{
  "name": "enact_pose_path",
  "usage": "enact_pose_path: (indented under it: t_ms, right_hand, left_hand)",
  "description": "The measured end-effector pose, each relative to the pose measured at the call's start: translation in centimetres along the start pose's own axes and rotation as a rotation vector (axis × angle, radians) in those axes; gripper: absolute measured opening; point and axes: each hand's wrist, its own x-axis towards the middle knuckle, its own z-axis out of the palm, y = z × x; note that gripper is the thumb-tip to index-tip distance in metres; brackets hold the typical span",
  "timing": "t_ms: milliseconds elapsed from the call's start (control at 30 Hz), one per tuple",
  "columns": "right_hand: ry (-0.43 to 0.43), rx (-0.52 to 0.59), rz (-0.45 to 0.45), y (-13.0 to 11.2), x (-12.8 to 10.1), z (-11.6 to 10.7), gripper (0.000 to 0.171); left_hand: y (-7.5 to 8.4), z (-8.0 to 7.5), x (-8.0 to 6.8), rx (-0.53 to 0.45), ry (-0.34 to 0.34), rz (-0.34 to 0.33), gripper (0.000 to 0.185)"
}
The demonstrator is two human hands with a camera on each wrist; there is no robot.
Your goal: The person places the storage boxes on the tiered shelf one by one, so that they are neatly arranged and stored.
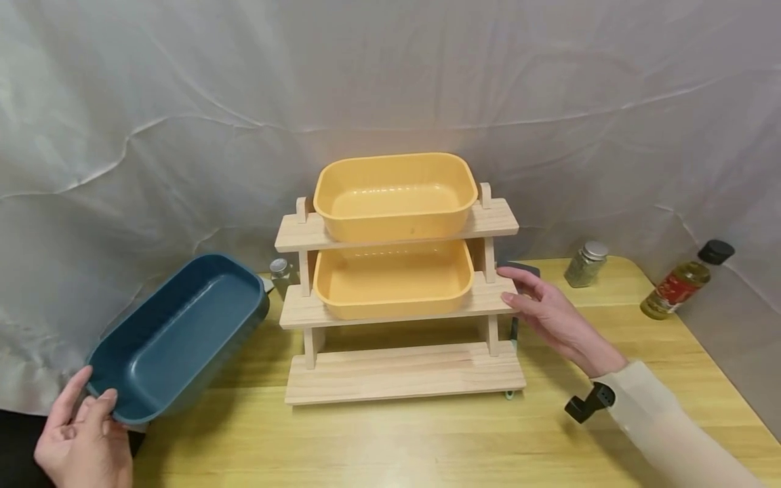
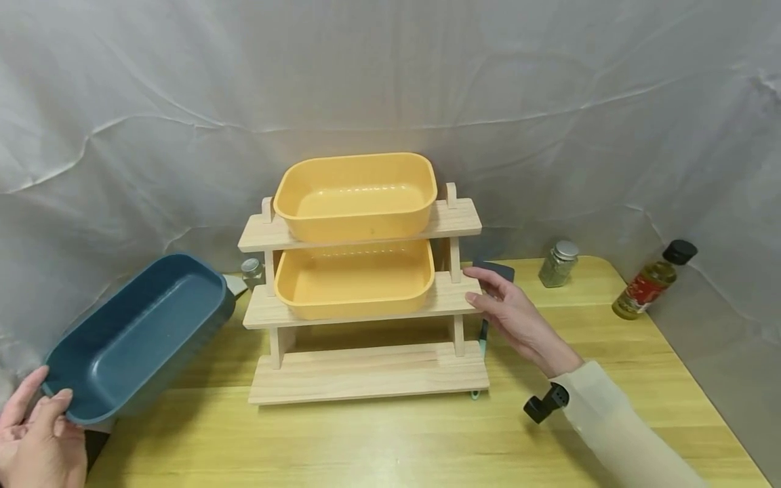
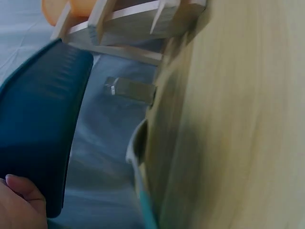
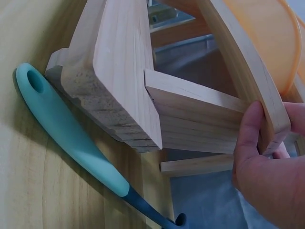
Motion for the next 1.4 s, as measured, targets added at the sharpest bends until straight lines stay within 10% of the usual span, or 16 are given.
enact_pose_path:
  t_ms: [767, 1400]
  right_hand:
    - [-0.010, 0.059, -0.017, 0.0, 0.0, -0.1, 0.057]
    - [-0.015, 0.035, 0.002, 0.3, 0.1, -0.4, 0.054]
  left_hand:
    - [3.2, 0.7, 1.0, 0.104, -0.130, -0.063, 0.050]
    - [2.4, -1.3, 0.8, 0.033, -0.596, -0.251, 0.050]
